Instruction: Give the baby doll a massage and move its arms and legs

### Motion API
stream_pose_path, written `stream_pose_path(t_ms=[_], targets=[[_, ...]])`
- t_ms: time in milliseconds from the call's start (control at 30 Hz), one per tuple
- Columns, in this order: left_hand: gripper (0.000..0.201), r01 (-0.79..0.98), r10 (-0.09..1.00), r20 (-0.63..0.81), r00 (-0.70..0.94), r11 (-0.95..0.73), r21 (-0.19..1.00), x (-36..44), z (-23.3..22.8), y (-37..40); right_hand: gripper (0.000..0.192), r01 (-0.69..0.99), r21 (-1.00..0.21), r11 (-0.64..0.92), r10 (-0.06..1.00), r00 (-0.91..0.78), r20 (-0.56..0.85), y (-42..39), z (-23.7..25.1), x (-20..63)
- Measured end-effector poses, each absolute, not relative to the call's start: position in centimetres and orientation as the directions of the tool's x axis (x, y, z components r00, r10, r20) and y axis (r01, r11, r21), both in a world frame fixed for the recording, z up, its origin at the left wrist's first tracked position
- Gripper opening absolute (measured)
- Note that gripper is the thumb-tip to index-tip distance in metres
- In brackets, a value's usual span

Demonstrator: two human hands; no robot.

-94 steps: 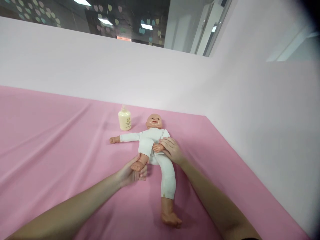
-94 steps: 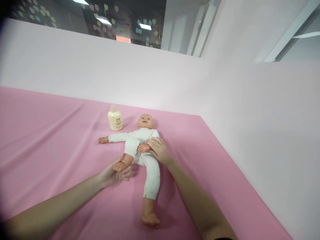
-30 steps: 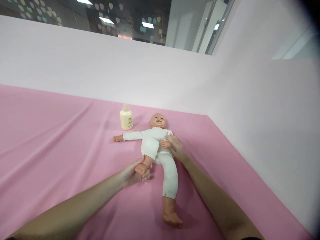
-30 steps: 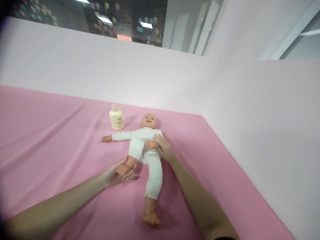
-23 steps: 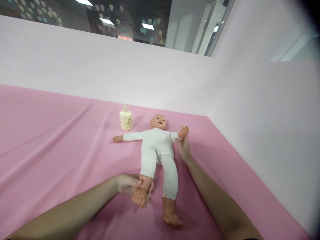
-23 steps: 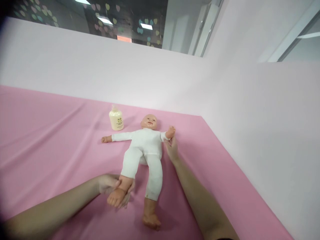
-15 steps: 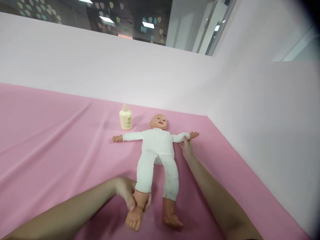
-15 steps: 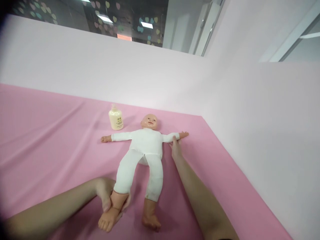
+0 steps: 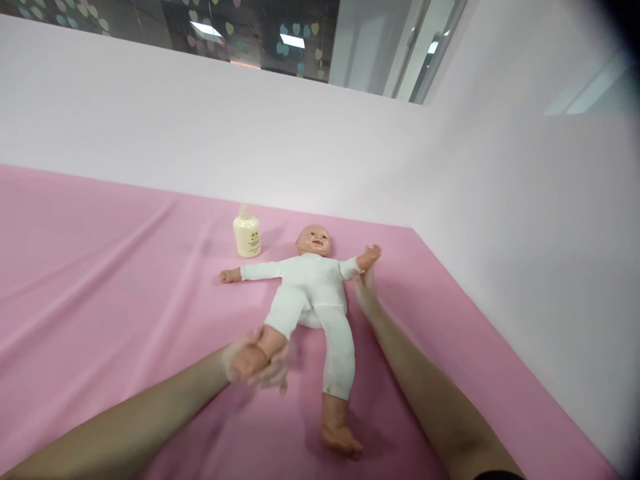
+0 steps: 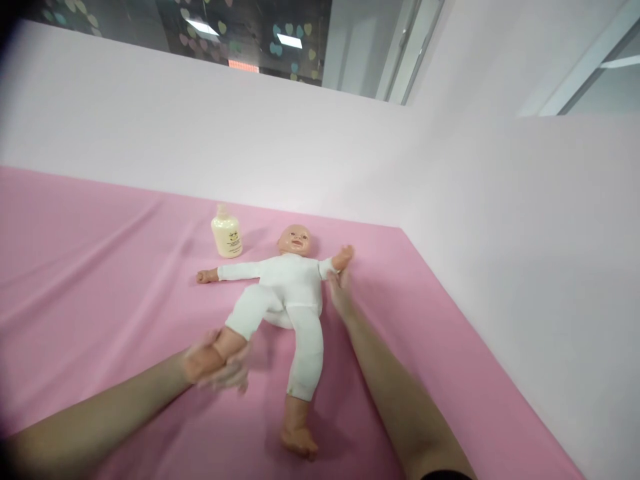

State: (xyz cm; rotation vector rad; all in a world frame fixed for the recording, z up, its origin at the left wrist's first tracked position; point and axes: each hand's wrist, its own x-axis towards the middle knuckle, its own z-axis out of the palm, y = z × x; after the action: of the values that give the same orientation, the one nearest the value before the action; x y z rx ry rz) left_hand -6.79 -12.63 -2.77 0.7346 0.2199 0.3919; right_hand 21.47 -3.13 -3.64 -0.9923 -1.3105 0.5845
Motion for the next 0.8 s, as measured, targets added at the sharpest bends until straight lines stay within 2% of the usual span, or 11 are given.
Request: stream_pose_path(t_ms=[67,133,233,367,800], targets=[[0.047,-0.431,0.554,-0.052,0.831,0.700,0.570,-6.8,-2.7,-11.9,0.057,0.280,-0.789,0.548,0.820,0.010,0.573,-3.5,-3.8,20.6],[0.049,-0.518,0.645,-0.106,0.757,0.690,0.505,-6.6,-2.5,-11.2,0.043,0.407,-0.667,0.624,0.775,-0.211,0.596,-4.0,-4.0,20.0],[0.050,-0.520,0.676,-0.180,0.714,0.685,0.510,-6.3,-2.4,-10.8,0.036,0.543,-0.490,0.682,0.722,-0.391,0.571,-4.4,-4.1,19.8],[0.044,-0.460,0.653,-0.201,0.730,0.687,0.562,-5.8,-2.9,-11.0,0.037,0.610,-0.418,0.673,0.724,-0.431,0.538,-4.4,-4.0,20.0],[0.046,-0.409,0.641,-0.191,0.743,0.661,0.629,-5.7,-3.1,-11.1,0.038,0.654,-0.290,0.699,0.682,-0.485,0.548,-4.2,-4.2,20.1]])
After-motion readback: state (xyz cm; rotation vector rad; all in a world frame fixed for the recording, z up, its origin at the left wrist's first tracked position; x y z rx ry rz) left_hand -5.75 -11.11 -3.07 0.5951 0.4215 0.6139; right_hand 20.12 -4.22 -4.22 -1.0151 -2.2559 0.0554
